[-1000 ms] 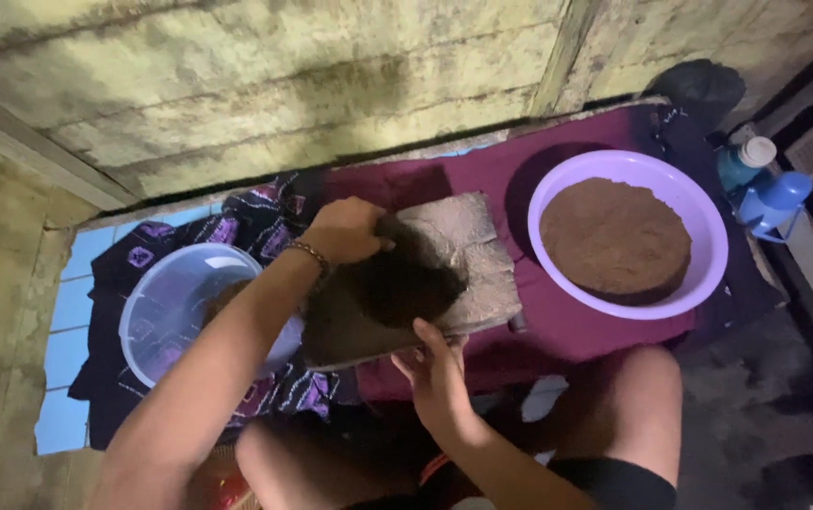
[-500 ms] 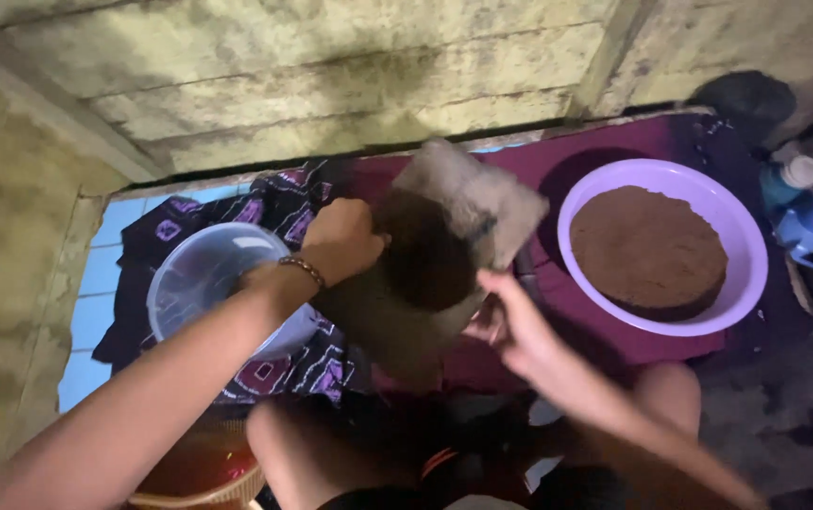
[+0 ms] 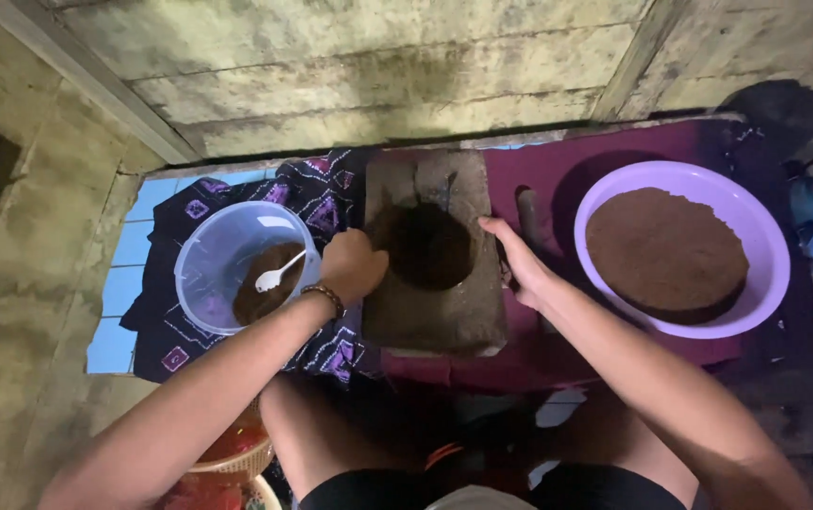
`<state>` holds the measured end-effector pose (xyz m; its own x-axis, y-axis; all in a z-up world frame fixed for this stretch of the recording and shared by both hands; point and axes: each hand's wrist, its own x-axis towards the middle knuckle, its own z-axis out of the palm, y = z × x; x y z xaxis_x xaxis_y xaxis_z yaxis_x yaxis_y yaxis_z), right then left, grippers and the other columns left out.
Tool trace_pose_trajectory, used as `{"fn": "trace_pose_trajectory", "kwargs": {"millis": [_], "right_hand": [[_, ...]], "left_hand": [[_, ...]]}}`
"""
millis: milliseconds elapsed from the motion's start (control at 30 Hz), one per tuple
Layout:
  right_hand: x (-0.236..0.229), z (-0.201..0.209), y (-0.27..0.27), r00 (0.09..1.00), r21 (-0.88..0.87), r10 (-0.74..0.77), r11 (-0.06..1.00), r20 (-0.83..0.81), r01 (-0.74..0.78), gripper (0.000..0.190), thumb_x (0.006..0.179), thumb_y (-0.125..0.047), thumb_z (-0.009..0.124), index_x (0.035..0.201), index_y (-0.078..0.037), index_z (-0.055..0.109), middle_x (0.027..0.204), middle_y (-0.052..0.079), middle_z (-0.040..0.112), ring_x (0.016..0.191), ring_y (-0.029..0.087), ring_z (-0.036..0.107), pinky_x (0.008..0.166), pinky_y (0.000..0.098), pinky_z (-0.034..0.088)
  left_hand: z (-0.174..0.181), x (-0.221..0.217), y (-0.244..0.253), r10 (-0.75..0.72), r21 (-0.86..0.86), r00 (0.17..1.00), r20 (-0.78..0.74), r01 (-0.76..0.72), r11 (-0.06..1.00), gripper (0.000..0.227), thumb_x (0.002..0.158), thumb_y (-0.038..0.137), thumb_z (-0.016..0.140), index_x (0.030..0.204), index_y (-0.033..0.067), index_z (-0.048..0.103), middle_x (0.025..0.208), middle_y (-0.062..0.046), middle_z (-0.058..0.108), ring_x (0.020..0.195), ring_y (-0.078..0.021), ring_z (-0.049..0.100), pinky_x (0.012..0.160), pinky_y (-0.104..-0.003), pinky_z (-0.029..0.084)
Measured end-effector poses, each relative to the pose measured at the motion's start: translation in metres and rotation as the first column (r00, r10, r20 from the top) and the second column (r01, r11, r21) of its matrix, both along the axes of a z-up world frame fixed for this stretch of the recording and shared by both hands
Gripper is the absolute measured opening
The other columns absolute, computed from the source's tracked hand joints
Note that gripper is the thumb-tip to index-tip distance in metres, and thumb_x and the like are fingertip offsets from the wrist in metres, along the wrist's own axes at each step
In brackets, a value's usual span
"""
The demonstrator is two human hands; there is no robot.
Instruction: Scooping ground powder from a stone mortar into a plastic bowl using a spoon
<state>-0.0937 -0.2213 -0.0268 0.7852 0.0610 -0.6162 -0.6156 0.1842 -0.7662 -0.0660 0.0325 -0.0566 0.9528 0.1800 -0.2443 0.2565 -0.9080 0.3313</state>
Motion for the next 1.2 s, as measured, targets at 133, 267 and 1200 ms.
{"fn": "trace_pose_trajectory", "kwargs": {"millis": [133, 267, 1200], "right_hand": [[-0.005, 0.020, 0.005, 1.000, -0.015, -0.001, 1.000, 0.029, 0.002, 0.086, 0.069, -0.063, 0.083, 0.126, -0.003, 0.059, 0.086, 0.011, 0.058, 0.073, 0.022, 0.057, 0.064, 0.0317, 0.049], [-0.012, 0.029, 0.012, 0.999, -0.002, -0.023, 1.000, 0.045, 0.023, 0.095, 0.069, -0.064, 0.081, 0.135, -0.002, 0.054, 0.091, 0.011, 0.054, 0.074, 0.018, 0.052, 0.062, 0.0292, 0.043], [-0.145, -0.154, -0.138, 0.785, -0.216, -0.296, 0.855, 0.545, 0.472, 0.025, 0.099, -0.006, 0.063, 0.123, -0.003, 0.070, 0.080, 0.018, 0.069, 0.061, 0.022, 0.068, 0.050, 0.0312, 0.057]], "left_hand": [[0.005, -0.008, -0.005, 0.046, 0.037, 0.999, 0.024, -0.047, 0.998, 0.038, 0.083, 0.035, 0.071, 0.092, -0.0022, 0.077, 0.086, -0.021, 0.076, 0.088, -0.0378, 0.076, 0.073, -0.047, 0.064], [-0.001, -0.013, -0.001, 0.089, 0.007, 0.994, 0.059, -0.090, 0.996, 0.042, 0.082, 0.039, 0.072, 0.091, -0.0014, 0.078, 0.083, -0.021, 0.076, 0.087, -0.0391, 0.076, 0.072, -0.049, 0.063], [0.017, -0.029, -0.019, 0.205, -0.478, 0.974, 0.096, -0.136, 0.868, 0.055, 0.085, 0.030, 0.073, 0.134, 0.0064, 0.066, 0.117, -0.026, 0.071, 0.119, -0.0445, 0.065, 0.096, -0.054, 0.052]]}}
